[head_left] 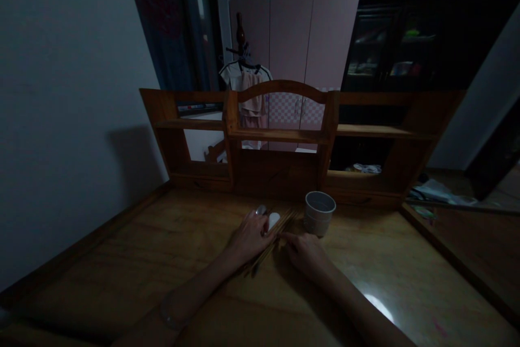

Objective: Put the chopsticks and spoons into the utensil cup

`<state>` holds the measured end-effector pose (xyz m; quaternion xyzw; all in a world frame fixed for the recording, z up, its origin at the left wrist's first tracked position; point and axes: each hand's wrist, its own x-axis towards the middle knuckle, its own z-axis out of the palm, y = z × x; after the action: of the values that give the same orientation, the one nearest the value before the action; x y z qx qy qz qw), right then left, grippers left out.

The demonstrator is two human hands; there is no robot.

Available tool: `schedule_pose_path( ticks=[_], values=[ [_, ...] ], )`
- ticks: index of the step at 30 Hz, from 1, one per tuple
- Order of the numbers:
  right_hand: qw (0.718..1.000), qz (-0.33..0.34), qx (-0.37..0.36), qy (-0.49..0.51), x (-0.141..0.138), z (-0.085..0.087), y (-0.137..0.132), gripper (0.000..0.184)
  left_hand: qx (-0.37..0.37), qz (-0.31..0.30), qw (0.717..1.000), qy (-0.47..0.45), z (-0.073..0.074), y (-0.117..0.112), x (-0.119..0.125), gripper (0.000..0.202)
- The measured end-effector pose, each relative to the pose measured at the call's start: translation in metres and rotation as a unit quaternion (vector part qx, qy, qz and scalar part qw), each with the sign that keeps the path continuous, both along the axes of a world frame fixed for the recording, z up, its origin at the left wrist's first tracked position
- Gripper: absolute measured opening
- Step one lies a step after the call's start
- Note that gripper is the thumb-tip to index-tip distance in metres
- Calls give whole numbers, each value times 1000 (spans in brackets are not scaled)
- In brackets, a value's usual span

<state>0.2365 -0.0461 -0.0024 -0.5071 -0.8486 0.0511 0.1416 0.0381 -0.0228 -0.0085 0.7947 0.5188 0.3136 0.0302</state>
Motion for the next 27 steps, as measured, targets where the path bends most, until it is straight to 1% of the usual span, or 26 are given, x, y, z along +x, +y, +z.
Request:
schedule_pose_path(
  ticks=[3,7,13,21,27],
  values=[
    [1000,4,4,-1,1,0,0,37,1,-6,1000,13,-3,2,-2,32],
    [1000,-6,11,-5,2,-1,0,29,12,-2,999,38,-9,8,-6,33],
    [999,-21,14,-21,1,-1,2,27,-4,-3,999,49,-18,12,-7,36],
    [999,-15,22,-23,2,-5,3,27,-15,-30,999,41,-14,7,-4,32],
    [999,-31,4,-34,1,-3,3,30,-18,-16,999,26,-12,3,-3,17]
  ],
)
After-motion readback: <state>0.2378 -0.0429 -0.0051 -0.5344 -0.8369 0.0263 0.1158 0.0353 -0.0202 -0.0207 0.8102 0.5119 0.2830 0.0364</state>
